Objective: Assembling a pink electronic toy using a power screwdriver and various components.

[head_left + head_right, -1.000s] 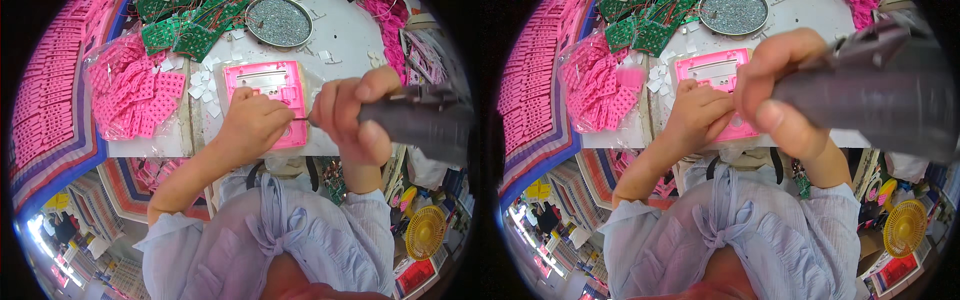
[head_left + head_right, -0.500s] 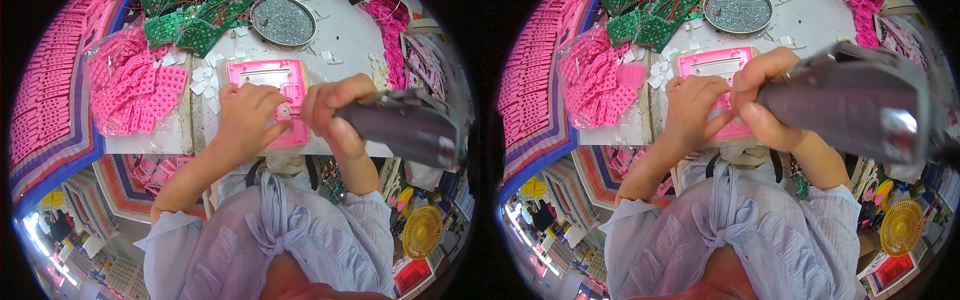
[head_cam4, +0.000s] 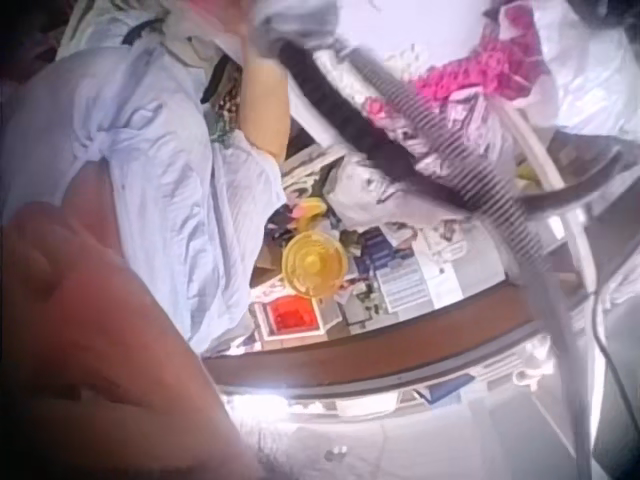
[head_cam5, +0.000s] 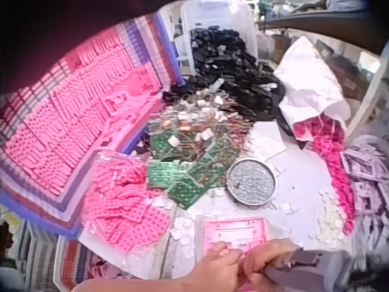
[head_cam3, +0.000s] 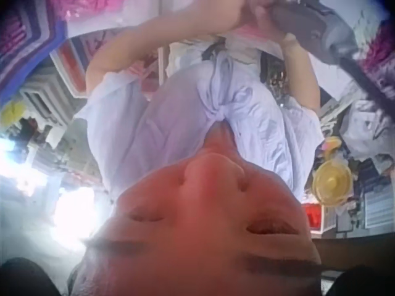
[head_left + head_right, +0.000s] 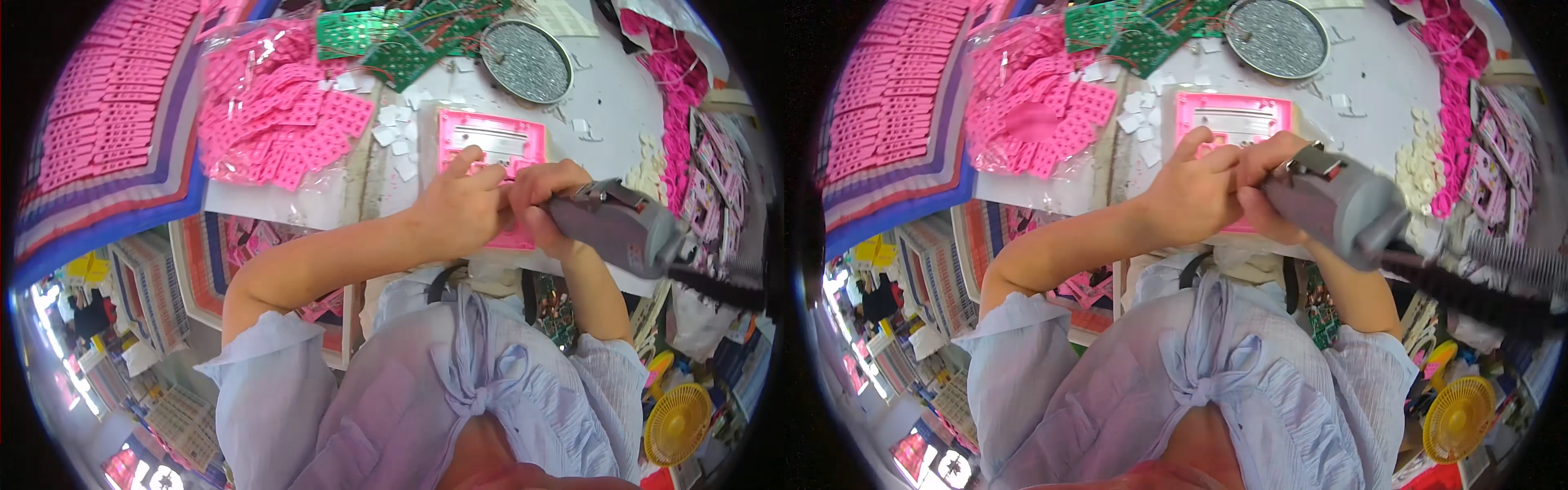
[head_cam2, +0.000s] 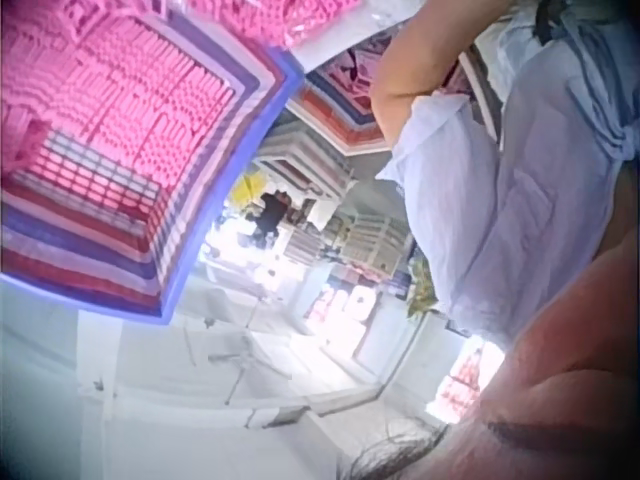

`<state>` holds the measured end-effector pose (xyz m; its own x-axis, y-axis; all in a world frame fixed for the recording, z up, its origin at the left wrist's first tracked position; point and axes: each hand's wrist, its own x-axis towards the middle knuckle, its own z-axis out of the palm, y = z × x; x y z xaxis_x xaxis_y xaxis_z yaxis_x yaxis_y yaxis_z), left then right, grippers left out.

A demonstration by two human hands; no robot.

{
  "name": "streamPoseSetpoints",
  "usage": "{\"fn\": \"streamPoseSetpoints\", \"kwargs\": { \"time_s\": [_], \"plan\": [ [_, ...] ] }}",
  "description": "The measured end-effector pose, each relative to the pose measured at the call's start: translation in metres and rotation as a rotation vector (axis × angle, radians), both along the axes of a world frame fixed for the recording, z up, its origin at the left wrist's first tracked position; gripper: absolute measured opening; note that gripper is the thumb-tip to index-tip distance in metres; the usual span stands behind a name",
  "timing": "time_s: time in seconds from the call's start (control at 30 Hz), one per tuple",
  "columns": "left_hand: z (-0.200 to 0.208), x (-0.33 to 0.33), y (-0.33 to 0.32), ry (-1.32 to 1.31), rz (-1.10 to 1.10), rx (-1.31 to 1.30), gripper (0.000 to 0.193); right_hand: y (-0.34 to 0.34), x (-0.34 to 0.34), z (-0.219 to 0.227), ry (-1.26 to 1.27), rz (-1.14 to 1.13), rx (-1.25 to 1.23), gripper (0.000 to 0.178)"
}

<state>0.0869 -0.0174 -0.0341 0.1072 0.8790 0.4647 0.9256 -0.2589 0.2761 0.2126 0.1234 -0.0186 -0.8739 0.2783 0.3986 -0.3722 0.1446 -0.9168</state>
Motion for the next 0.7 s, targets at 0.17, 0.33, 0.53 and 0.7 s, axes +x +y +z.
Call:
{"fn": "streamPoseSetpoints", "kwargs": {
  "time_s": [0.17, 0.33, 0.53, 0.7],
  "plan": [
    [0.006, -0.034, -0.007, -0.220, 0.041, -0.086, 0.016, 0.016, -0.015, 0.018, 0.034, 0.092, -0.412, 0.039],
    [0.008, -0.118, -0.045, 0.220, 0.841, -0.168, 0.026, 0.047, -0.005, 0.056, 0.223, 0.025, -0.335, 0.036],
    [0.024, -0.126, -0.059, -0.686, 0.670, -0.056, 0.020, 0.047, -0.006, 0.080, 0.043, -0.365, -0.167, 0.052],
    [0.013, -0.112, -0.059, -0.051, 0.787, -0.156, 0.011, 0.054, 0.011, 0.072, 0.136, -0.437, -0.028, 0.062]
  ]
}}
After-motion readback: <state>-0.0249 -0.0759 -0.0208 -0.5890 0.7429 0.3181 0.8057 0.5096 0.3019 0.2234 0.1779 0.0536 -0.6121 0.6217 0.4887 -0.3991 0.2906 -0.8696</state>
